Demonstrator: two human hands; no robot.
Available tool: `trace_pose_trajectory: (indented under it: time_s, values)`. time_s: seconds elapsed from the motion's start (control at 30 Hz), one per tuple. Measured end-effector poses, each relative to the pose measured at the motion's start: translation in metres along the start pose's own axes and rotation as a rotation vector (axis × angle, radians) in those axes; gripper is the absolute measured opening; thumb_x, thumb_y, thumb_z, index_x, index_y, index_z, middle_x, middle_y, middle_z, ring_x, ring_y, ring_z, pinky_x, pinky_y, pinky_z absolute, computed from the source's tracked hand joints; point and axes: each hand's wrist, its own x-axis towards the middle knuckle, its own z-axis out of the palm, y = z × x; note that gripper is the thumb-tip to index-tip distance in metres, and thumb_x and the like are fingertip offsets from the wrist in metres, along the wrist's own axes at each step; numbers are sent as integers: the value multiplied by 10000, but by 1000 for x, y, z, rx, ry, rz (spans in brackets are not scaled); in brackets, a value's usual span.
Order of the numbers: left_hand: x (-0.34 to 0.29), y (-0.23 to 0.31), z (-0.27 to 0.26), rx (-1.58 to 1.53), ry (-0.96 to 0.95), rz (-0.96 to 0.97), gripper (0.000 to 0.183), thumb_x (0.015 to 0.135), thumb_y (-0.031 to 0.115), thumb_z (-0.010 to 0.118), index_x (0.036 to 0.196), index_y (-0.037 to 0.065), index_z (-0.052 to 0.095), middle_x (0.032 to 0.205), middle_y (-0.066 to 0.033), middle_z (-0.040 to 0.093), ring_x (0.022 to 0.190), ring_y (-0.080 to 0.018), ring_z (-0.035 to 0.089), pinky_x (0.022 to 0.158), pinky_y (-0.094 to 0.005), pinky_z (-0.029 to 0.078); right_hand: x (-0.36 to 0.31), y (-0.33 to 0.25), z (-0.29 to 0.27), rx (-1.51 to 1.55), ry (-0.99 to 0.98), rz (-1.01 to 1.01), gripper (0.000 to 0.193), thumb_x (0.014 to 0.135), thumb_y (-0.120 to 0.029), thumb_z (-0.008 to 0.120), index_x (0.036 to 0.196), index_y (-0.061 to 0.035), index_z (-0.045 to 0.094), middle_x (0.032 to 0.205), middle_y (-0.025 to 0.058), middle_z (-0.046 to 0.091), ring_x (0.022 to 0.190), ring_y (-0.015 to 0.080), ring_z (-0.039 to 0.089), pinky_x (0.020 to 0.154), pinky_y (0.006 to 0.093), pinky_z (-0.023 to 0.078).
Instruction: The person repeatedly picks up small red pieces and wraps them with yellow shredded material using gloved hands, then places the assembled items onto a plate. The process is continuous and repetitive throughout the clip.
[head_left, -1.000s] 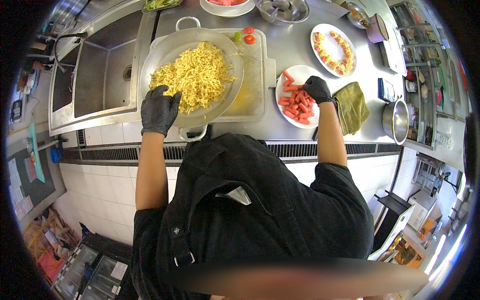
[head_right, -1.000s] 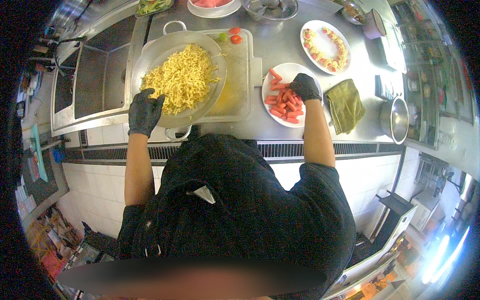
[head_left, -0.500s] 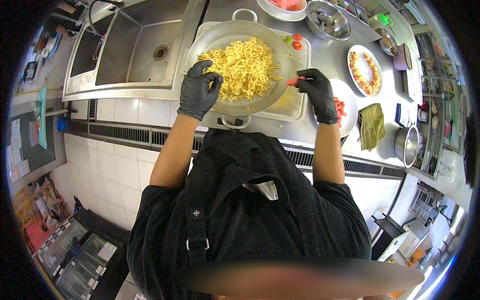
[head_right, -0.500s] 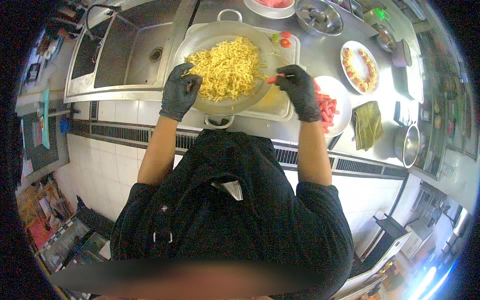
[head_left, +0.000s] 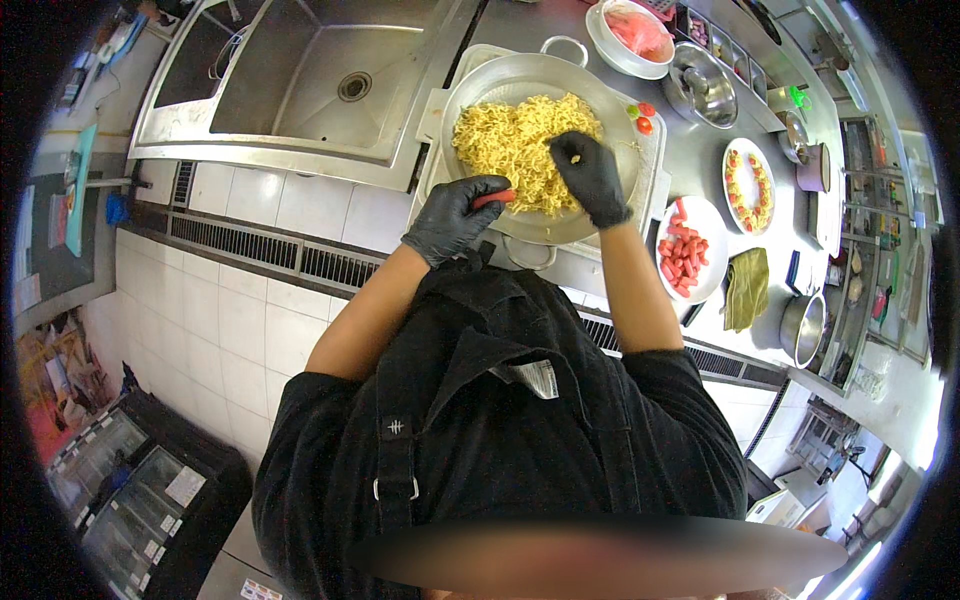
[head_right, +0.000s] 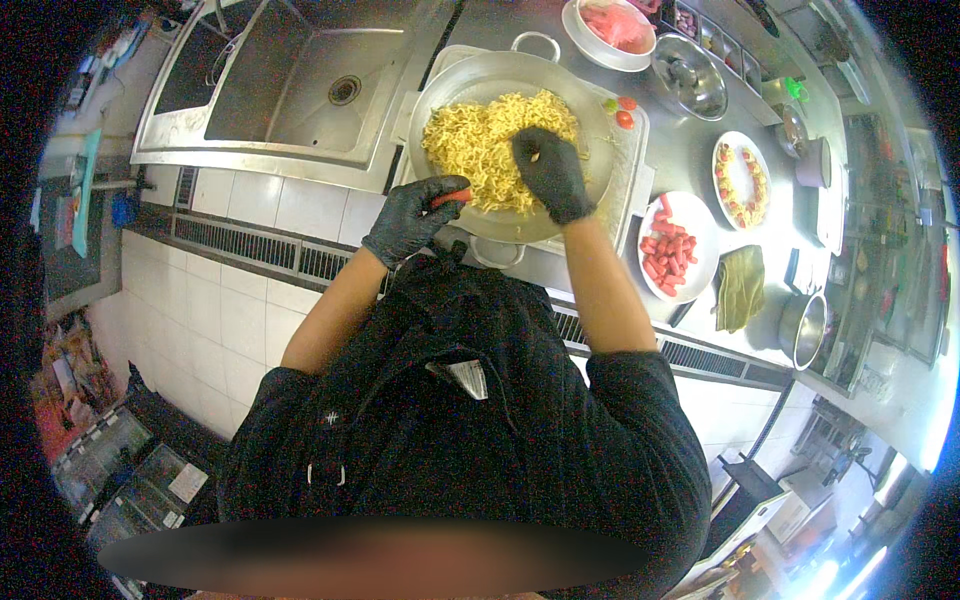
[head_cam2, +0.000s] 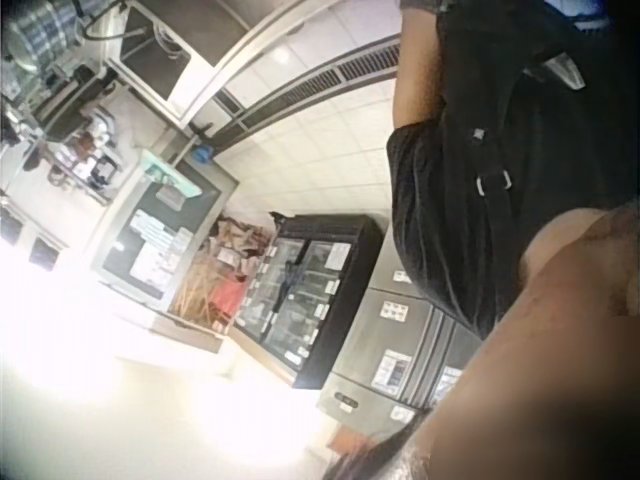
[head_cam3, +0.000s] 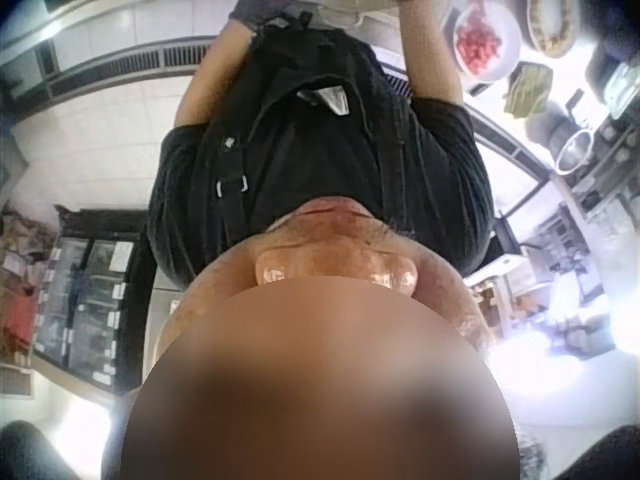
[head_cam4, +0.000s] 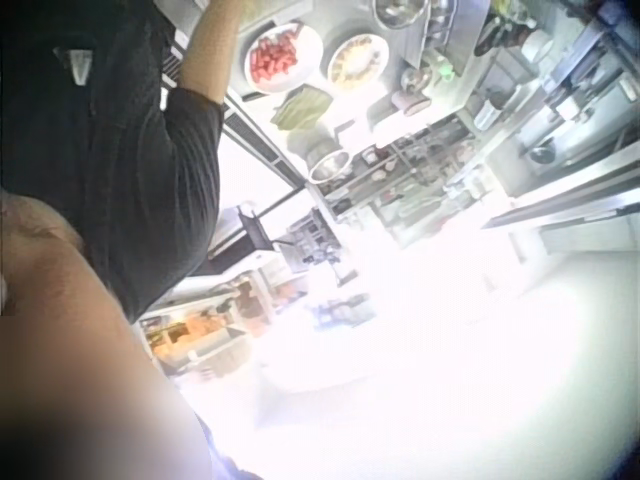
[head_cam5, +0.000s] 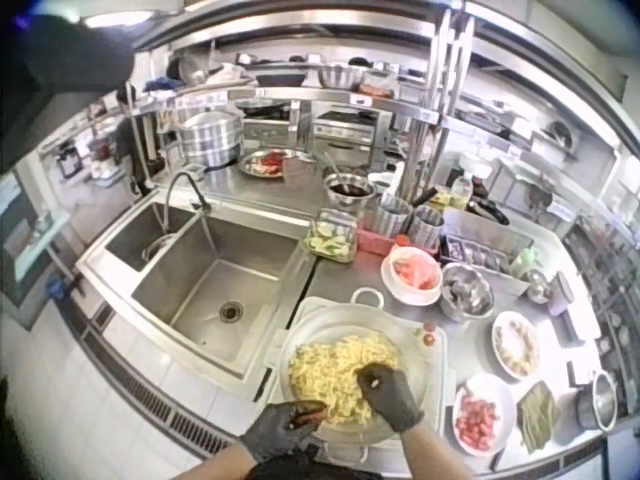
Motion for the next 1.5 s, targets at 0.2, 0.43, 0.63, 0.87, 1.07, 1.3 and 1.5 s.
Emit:
trace_pose_trajectory:
  time_s: [0.2,0.43,0.63,0.87,1.07,1.3,1.5]
  values:
    - [3,-1,-20,-15,6,181,381,819,113,675,1191,79,599,1120,-115,656,1024,-217,631,917,-329,478,85,46,32,-568,-214,-462,481,746,-20,566,1205,-166,582,1232,139,571,1150,296,520,976,442,425]
    - [3,-20,-47,-54,-63,129,367,808,132,693,1161,74,612,1135,-110,651,1045,-215,629,897,-332,493,88,49,-24,-465,-237,-344,311,764,-215,650,1056,-119,607,1069,134,639,975,332,605,869,434,478]
    - [20,-19,-56,-17,-94,160,355,802,97,696,1149,79,624,1132,-89,656,1034,-189,631,897,-316,496,74,-18,-109,-458,69,-366,280,744,-238,702,979,-100,640,876,133,659,827,322,632,736,394,504]
    - [36,-7,-59,-24,-139,161,334,815,90,680,1145,91,631,1116,-67,667,1021,-177,634,886,-313,501,36,-107,-169,54,300,-182,274,864,-74,646,1133,-47,598,1052,33,653,955,126,605,838,270,482]
    - [25,-11,-53,-43,-36,129,341,819,103,677,1155,74,621,1105,-77,668,1011,-178,635,893,-309,493,1,-76,-113,-204,423,-296,344,766,-139,724,1082,-96,594,963,118,631,851,262,604,770,358,486]
    - [9,-17,-37,19,42,67,359,806,89,683,1159,70,618,1105,-85,666,1016,-179,631,902,-307,489,-45,23,-50,-157,-289,66,335,796,-203,650,1104,-72,633,1018,185,652,926,330,640,841,400,498]
    - [1,-3,-12,32,161,59,343,805,88,686,1141,57,626,1087,-92,669,1008,-174,629,899,-305,489,41,104,-26,-278,120,-7,271,790,-298,619,935,-75,672,912,173,673,893,355,630,823,435,489]
